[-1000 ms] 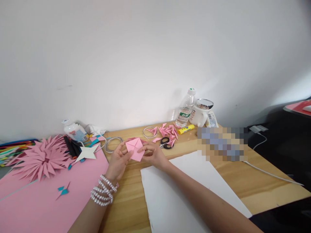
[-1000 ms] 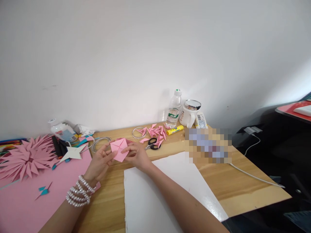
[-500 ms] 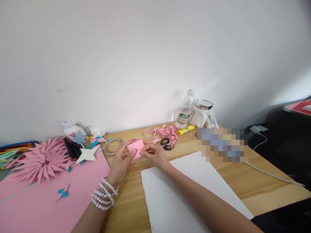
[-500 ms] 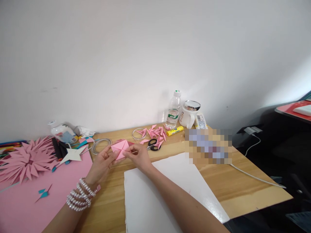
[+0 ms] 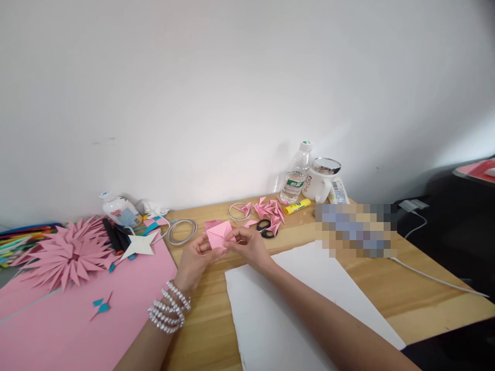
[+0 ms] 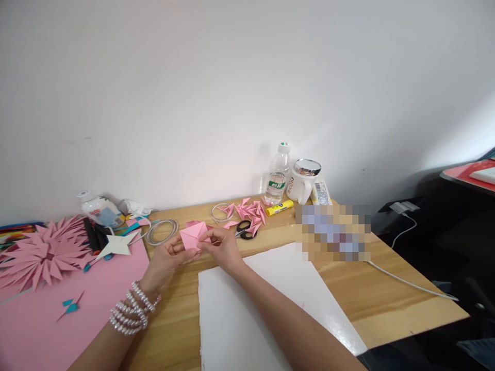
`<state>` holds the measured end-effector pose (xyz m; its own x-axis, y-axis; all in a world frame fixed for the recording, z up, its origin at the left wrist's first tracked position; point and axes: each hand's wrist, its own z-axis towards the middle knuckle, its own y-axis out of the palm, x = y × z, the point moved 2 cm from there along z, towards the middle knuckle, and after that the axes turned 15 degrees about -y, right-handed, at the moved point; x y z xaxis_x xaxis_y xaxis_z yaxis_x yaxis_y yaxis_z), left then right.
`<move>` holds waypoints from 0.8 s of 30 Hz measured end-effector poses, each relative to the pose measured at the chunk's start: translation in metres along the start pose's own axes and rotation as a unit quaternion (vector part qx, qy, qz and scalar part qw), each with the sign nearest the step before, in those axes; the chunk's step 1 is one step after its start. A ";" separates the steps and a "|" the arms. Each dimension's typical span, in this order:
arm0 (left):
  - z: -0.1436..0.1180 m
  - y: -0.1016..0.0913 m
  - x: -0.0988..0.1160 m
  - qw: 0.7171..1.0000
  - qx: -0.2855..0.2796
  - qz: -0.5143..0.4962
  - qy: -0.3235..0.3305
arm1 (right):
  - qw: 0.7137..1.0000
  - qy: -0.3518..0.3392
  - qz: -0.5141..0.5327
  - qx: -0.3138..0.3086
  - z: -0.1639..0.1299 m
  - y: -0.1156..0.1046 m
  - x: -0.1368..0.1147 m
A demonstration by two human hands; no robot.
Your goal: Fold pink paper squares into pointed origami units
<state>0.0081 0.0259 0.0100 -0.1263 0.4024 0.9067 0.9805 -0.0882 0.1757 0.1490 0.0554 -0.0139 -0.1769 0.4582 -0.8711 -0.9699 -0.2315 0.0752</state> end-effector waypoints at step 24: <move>0.004 -0.003 -0.009 0.998 0.047 -0.031 -0.006 | 0.998 -0.034 -0.045 -0.006 0.000 -0.001 0.002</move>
<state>0.0073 0.0262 -0.0001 -0.1856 0.4159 0.8903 0.9808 0.0236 0.1935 0.1497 0.0567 -0.0157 -0.1011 0.5341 -0.8394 -0.9802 -0.1980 -0.0080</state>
